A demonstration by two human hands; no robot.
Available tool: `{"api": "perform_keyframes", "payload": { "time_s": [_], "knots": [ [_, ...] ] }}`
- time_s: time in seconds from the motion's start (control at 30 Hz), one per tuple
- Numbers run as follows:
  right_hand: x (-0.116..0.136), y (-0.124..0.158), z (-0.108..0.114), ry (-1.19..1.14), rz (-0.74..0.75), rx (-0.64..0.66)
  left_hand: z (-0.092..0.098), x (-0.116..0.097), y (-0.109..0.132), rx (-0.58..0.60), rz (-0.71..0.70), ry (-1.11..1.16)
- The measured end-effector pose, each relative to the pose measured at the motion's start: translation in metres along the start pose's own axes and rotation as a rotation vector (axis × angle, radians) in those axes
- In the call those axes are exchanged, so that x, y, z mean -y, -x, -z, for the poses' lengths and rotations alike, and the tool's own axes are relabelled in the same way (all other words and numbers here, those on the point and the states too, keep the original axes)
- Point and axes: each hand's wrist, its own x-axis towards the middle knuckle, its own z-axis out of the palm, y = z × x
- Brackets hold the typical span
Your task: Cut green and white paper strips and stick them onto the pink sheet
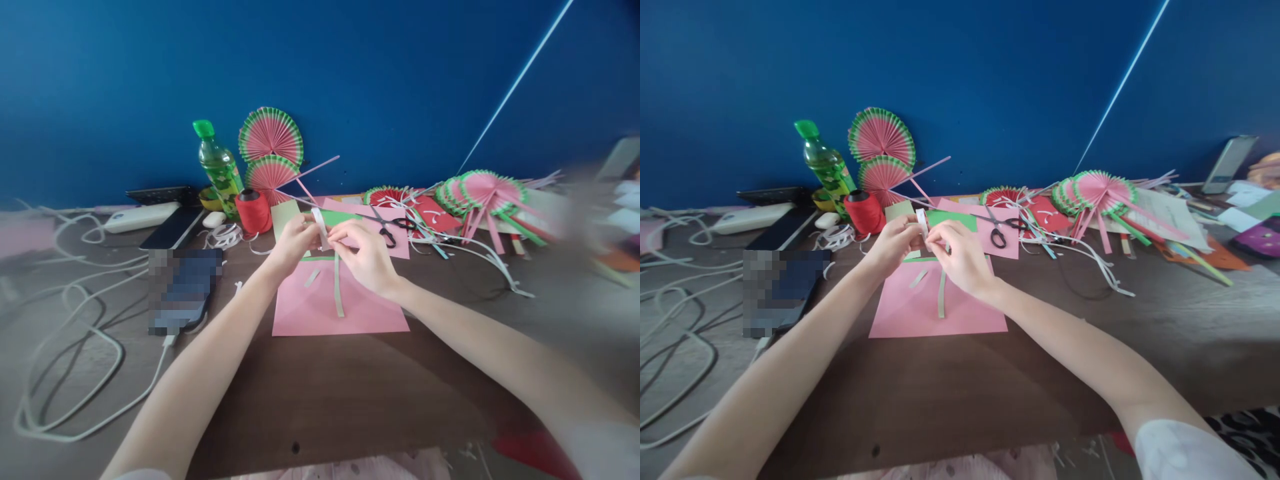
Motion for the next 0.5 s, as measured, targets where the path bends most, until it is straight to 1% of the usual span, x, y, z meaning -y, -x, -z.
{"api": "perform_keyframes", "payload": {
  "time_s": [0.13, 0.27, 0.33, 0.43, 0.5],
  "knots": [
    [0.0032, 0.0012, -0.0007, 0.011, 0.001, 0.027, 0.0058, 0.0018, -0.0035, -0.003, 0.005, 0.023],
    [0.0034, 0.0011, 0.0005, -0.003, -0.011, 0.041, 0.0078, -0.0023, -0.0029, 0.016, 0.029, 0.068],
    [0.0027, 0.0003, 0.0018, -0.021, -0.024, 0.021, 0.0088, -0.0049, -0.0024, 0.055, 0.04, 0.095],
    [0.0017, -0.0013, 0.0035, -0.037, -0.049, -0.009, 0.0106, -0.0062, -0.0027, 0.131, 0.019, 0.098],
    [0.0017, -0.002, 0.0042, -0.043, -0.06, -0.014, 0.0116, -0.0051, -0.0033, 0.141, 0.009, 0.071]
  ]
}}
